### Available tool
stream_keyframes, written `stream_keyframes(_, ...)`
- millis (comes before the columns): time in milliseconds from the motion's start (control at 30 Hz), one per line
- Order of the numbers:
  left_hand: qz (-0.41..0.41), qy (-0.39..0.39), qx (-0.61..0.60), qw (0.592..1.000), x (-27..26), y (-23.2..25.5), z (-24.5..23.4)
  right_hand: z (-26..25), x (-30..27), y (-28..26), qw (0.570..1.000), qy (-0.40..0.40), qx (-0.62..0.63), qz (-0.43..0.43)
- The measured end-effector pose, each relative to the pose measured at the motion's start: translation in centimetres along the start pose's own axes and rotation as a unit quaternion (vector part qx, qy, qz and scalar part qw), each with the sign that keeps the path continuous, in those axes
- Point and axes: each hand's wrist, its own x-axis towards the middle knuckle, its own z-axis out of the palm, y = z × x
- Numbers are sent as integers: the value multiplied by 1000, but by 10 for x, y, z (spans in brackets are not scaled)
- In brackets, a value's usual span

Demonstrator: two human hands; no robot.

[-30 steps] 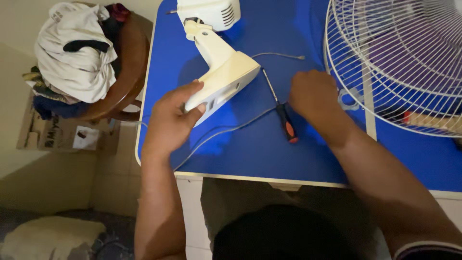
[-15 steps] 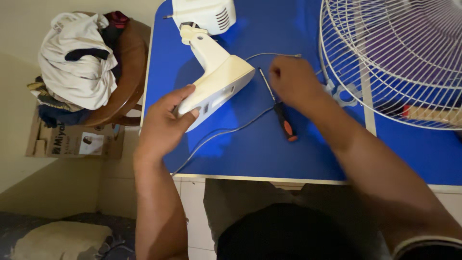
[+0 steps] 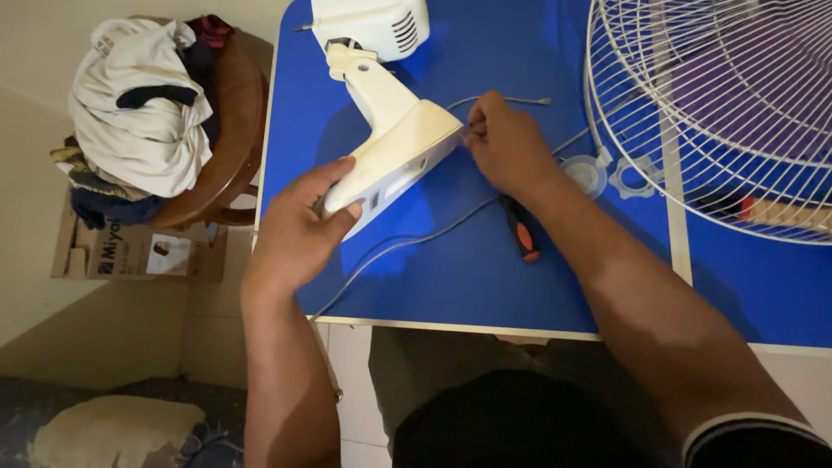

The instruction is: The person uses a screwdriver to remove screws from the base of a white pedestal fan. They hold the fan steady with one hand while turning the screwdriver with the other, then place the screwdriver down and continue unscrewing by hand.

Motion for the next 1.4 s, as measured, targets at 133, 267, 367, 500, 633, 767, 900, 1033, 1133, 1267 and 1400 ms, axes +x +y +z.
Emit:
stream_keyframes(133,69,3,-33,997,-1,-4,5,0,3,0,1000,-1,-11,5)
stream_keyframes(267,91,1,-10,996,-2,-7,7,1,4,-1,1000,11,-4,8)
stream_keyframes(367,92,3,14,996,-1,-7,5,-1,7,-2,1000,13,-17,-14)
stream_keyframes(500,87,0,-26,996,-2,-10,7,0,7,-1,999,3,-41,-10)
stream_keyframes(633,50,-12,-27,998,-3,-13,7,2,5,-1,999,27,-12,-40)
stream_keyframes(767,39,-9,-62,997,-7,-21,8,3,2,-1,1000,18,-6,-21)
stream_keyframes(900,45,-3,-38,998,-11,-30,7,5,1,-4,999,29,22,-17)
stream_keyframes(1033,28,-4,-94,995,-13,-39,11,3,-3,-9,999,14,49,19)
stream_keyframes(1133,47,-4,-109,993,-14,-44,12,9,-4,-14,998,34,53,32)
stream_keyframes(1267,46,-5,-123,991,-15,-48,14,7,-2,-6,999,13,28,27)
stream_keyframes(1400,43,5,-96,994,-16,-46,13,-7,-3,9,988,0,-144,-63)
